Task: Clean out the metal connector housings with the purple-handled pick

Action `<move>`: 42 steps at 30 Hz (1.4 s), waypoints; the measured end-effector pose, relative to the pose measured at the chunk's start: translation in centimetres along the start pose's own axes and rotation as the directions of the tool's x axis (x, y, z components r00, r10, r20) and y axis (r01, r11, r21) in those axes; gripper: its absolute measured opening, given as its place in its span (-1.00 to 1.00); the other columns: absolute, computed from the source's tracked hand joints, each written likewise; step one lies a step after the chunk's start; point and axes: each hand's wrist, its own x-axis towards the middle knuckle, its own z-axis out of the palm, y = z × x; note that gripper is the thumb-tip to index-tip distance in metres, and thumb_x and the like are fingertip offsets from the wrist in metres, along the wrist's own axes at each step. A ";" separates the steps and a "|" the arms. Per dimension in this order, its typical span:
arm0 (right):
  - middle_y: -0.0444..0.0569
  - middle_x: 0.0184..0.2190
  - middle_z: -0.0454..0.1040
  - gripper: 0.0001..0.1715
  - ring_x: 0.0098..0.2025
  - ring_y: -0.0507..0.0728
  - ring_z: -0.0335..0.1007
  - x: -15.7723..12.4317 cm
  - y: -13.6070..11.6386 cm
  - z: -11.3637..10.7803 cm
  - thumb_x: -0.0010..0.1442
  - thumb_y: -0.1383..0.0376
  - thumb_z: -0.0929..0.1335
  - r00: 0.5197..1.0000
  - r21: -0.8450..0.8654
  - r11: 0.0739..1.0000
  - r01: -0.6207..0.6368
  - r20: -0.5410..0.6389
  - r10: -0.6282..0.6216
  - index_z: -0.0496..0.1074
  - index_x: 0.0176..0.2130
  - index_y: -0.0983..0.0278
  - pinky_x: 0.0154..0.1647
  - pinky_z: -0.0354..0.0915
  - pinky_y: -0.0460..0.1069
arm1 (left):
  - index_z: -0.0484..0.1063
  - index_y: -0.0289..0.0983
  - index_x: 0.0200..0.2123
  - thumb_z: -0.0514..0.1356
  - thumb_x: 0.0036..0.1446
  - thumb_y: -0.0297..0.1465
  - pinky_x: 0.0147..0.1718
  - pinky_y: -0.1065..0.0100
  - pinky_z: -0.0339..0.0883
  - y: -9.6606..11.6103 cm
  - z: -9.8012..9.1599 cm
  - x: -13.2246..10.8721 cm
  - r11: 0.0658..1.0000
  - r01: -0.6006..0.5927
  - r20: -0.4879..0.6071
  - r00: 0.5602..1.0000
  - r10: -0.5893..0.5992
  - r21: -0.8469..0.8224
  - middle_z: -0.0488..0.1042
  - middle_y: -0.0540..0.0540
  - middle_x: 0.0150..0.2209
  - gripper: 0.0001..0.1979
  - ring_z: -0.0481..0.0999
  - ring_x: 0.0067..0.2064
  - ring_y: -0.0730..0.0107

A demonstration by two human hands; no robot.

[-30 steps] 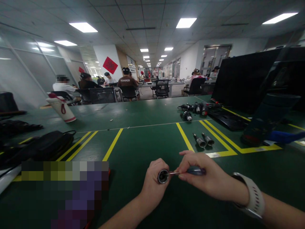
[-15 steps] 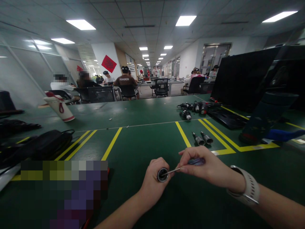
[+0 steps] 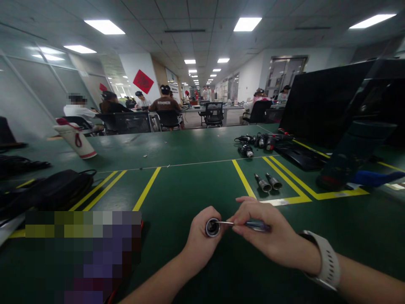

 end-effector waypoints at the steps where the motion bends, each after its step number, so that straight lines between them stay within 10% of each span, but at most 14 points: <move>1: -0.09 -0.41 0.56 -0.96 -0.35 0.08 0.50 0.0 0.2 0.0 0.14 0.40 0.38 1.000 0.036 0.999 -0.030 -0.005 0.030 0.43 -0.35 0.27 0.14 0.15 0.25 | 0.21 -0.22 -0.59 0.18 0.03 -0.43 -0.50 0.40 0.13 0.0 0.0 0.0 1.000 0.003 0.001 1.000 -0.003 -0.010 0.23 0.07 -0.55 -0.78 0.24 -0.49 0.41; 10: -0.08 -0.44 0.54 -0.88 -0.32 0.12 0.49 0.4 1.7 -0.4 0.13 0.28 0.42 0.965 0.300 0.918 -0.260 0.048 0.257 0.46 -0.39 0.29 0.01 0.28 0.20 | 0.24 -0.23 -0.58 0.21 0.02 -0.45 -0.52 0.42 0.14 0.0 0.0 -0.1 0.999 0.016 0.016 1.000 -0.015 -0.038 0.25 0.07 -0.55 -0.79 0.27 -0.51 0.42; 18: -0.10 -0.41 0.55 -0.95 -0.36 0.08 0.47 -0.1 -0.1 0.1 0.14 0.41 0.38 0.998 0.023 0.998 -0.057 -0.017 0.058 0.43 -0.35 0.26 0.15 0.12 0.26 | 0.21 -0.22 -0.60 0.19 0.01 -0.45 -0.48 0.38 0.09 -0.5 0.1 0.0 1.000 0.012 -0.034 0.999 -0.011 0.014 0.22 0.07 -0.56 -0.78 0.23 -0.48 0.39; 29: -0.07 -0.44 0.51 -0.90 -0.35 0.11 0.45 0.5 1.3 -0.5 0.14 0.30 0.41 0.972 0.251 0.939 -0.235 0.056 0.228 0.48 -0.39 0.29 -0.04 0.30 0.18 | 0.22 -0.22 -0.59 0.21 0.01 -0.47 -0.49 0.41 0.10 -0.3 0.0 -0.2 1.000 0.010 -0.005 1.000 -0.010 0.025 0.24 0.08 -0.55 -0.78 0.25 -0.49 0.42; 42: -0.11 -0.41 0.54 -0.97 -0.35 0.09 0.47 0.4 0.1 -0.8 0.15 0.38 0.38 0.999 0.092 0.995 -0.048 0.028 0.046 0.42 -0.35 0.25 0.09 0.19 0.23 | 0.26 -0.22 -0.55 0.21 0.03 -0.46 -0.53 0.44 0.14 -0.5 -0.1 -0.1 1.000 0.009 -0.058 0.998 -0.008 0.027 0.25 0.08 -0.54 -0.82 0.26 -0.51 0.44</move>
